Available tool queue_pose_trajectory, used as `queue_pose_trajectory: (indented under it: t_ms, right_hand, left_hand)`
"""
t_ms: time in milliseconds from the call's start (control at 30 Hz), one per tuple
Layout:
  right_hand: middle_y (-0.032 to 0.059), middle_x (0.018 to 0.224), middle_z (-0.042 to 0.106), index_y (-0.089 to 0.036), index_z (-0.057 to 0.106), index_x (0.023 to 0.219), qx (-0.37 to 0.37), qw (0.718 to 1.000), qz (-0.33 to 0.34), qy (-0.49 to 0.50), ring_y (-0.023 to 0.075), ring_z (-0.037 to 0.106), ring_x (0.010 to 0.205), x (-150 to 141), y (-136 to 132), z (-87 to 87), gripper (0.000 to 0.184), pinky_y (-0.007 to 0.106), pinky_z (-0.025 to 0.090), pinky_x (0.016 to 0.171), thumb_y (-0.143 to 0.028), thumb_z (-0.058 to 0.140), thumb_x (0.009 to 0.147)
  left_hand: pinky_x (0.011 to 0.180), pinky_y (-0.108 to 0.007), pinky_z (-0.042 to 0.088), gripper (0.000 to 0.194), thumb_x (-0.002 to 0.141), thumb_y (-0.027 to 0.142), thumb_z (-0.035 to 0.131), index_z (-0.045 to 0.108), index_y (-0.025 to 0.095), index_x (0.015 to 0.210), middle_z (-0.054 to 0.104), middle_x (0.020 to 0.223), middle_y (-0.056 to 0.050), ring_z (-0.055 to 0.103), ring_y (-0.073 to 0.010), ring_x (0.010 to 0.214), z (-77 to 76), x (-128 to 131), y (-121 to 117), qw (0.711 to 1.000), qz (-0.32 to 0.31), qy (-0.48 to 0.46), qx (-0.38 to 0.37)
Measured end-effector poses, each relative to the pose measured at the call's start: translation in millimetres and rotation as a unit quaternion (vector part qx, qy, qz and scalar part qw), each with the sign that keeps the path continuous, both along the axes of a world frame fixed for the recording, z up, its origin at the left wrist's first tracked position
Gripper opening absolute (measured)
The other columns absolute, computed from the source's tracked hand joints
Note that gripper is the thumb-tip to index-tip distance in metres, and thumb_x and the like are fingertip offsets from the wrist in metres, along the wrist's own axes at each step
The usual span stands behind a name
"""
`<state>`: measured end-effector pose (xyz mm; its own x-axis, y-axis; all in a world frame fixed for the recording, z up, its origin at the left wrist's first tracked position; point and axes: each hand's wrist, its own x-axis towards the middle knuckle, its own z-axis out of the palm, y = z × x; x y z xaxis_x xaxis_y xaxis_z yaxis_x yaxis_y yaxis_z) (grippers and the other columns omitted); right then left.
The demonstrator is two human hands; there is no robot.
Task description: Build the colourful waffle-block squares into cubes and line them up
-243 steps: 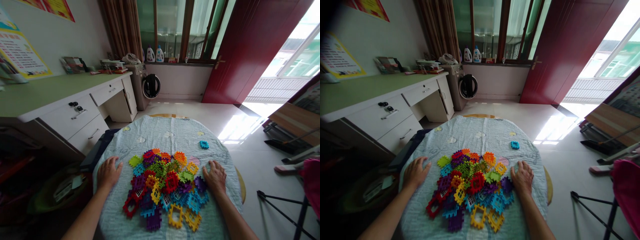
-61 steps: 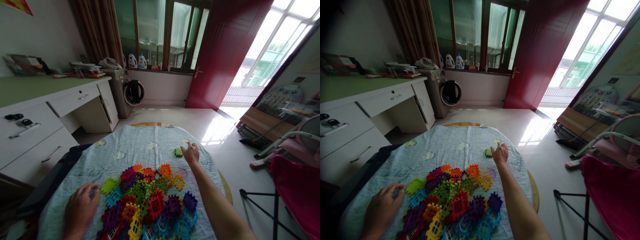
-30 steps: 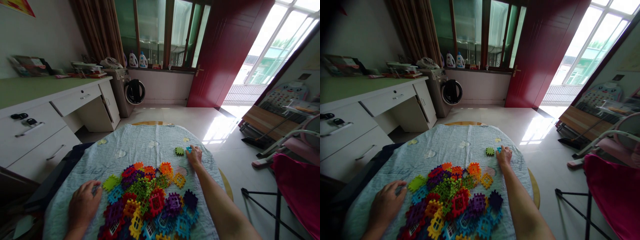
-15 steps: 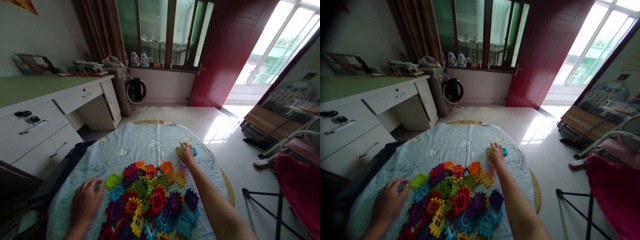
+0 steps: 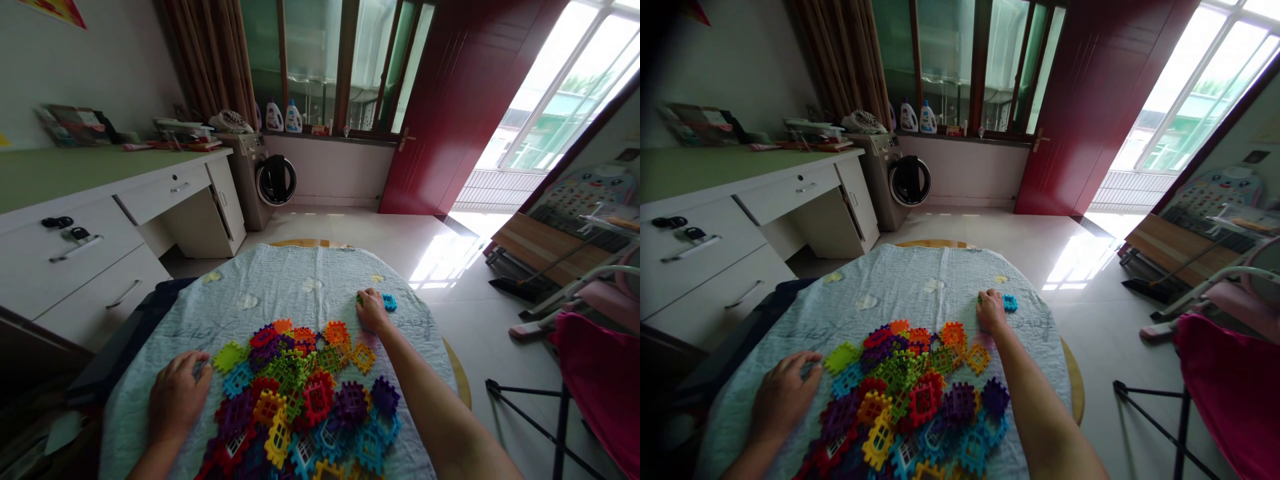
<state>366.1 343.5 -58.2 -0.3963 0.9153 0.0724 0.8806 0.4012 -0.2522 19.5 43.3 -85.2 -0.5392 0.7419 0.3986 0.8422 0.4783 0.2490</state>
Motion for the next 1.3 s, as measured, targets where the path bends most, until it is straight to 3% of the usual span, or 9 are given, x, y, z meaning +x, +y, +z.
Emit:
queue_pose_trajectory:
  t_ms: [300, 400, 533, 700, 800, 900, 1100, 1300]
  right_hand:
    - [0.0106, 0.116, 0.060, -0.022, 0.065, 0.116, -0.003, 1.000, 0.004, -0.008, 0.0240, 0.050, 0.108, -4.7, 2.7, -0.5, 0.035, 0.030, 0.033, 0.092, -0.022, 0.053, 0.083]
    - [0.0092, 0.126, 0.058, -0.025, 0.062, 0.123, 0.006, 1.000, -0.003, -0.003, 0.0242, 0.049, 0.112, -0.8, 3.8, 3.1, 0.041, 0.031, 0.033, 0.095, -0.028, 0.056, 0.083]
    - [0.0107, 0.136, 0.051, -0.021, 0.053, 0.133, 0.034, 0.997, -0.072, 0.010, 0.0256, 0.045, 0.121, 22.7, 12.9, 10.2, 0.047, 0.034, 0.030, 0.101, -0.033, 0.049, 0.088]
    - [0.0167, 0.124, 0.057, -0.014, 0.053, 0.133, 0.031, 0.987, -0.157, 0.002, 0.0298, 0.049, 0.115, 55.0, 18.2, 5.6, 0.053, 0.037, 0.034, 0.097, -0.037, 0.052, 0.085]
    - [0.0134, 0.122, 0.058, -0.020, 0.054, 0.133, 0.012, 0.987, -0.159, -0.008, 0.0294, 0.050, 0.112, 58.4, 15.2, -3.5, 0.057, 0.035, 0.037, 0.093, -0.042, 0.058, 0.081]
    - [0.0110, 0.120, 0.059, -0.024, 0.057, 0.130, 0.005, 0.988, -0.153, -0.011, 0.0269, 0.050, 0.111, 55.5, 14.3, -9.6, 0.049, 0.033, 0.037, 0.092, -0.035, 0.056, 0.083]
    - [0.0098, 0.121, 0.060, -0.024, 0.060, 0.127, 0.002, 0.990, -0.143, -0.007, 0.0247, 0.051, 0.109, 55.7, 18.7, -8.4, 0.046, 0.031, 0.036, 0.092, -0.030, 0.056, 0.082]
    - [0.0140, 0.135, 0.051, -0.018, 0.047, 0.138, 0.028, 0.987, -0.154, 0.034, 0.0285, 0.045, 0.119, 60.8, 6.4, -6.1, 0.062, 0.036, 0.035, 0.096, -0.038, 0.058, 0.081]
  left_hand:
    - [0.092, -0.041, 0.044, 0.032, 0.078, 0.034, 0.041, 0.064, 0.016, 0.090, 0.067, 0.102, -0.013, 0.060, -0.0282, 0.098, 2.1, 1.0, 0.3, 1.000, -0.001, -0.009, 0.004]
    - [0.093, -0.039, 0.043, 0.029, 0.078, 0.033, 0.042, 0.064, 0.017, 0.090, 0.067, 0.101, -0.012, 0.060, -0.0269, 0.098, 0.7, -0.6, -0.2, 1.000, 0.000, -0.012, 0.003]
    - [0.093, -0.039, 0.043, 0.028, 0.078, 0.034, 0.043, 0.063, 0.018, 0.090, 0.067, 0.101, -0.012, 0.060, -0.0267, 0.099, -0.3, -1.7, -0.6, 1.000, 0.000, -0.008, 0.002]
    - [0.093, -0.039, 0.042, 0.030, 0.081, 0.034, 0.040, 0.063, 0.017, 0.091, 0.067, 0.103, -0.013, 0.059, -0.0268, 0.100, 0.3, -0.1, -0.2, 1.000, -0.001, -0.007, -0.007]
    - [0.093, -0.039, 0.042, 0.030, 0.080, 0.034, 0.040, 0.063, 0.018, 0.091, 0.067, 0.102, -0.012, 0.059, -0.0265, 0.099, 1.4, 1.2, 0.0, 1.000, 0.001, -0.008, -0.009]
    - [0.092, -0.039, 0.043, 0.030, 0.080, 0.034, 0.041, 0.063, 0.017, 0.091, 0.067, 0.102, -0.012, 0.060, -0.0268, 0.097, 2.5, 2.0, -0.1, 1.000, 0.003, -0.009, -0.006]
    - [0.092, -0.040, 0.043, 0.030, 0.079, 0.033, 0.041, 0.064, 0.016, 0.090, 0.067, 0.102, -0.013, 0.060, -0.0280, 0.097, 1.5, 0.7, 0.1, 1.000, -0.003, -0.005, 0.000]
    - [0.092, -0.040, 0.043, 0.029, 0.080, 0.030, 0.042, 0.064, 0.015, 0.091, 0.066, 0.102, -0.013, 0.059, -0.0279, 0.099, 3.5, 3.5, 0.5, 1.000, 0.001, -0.007, 0.004]
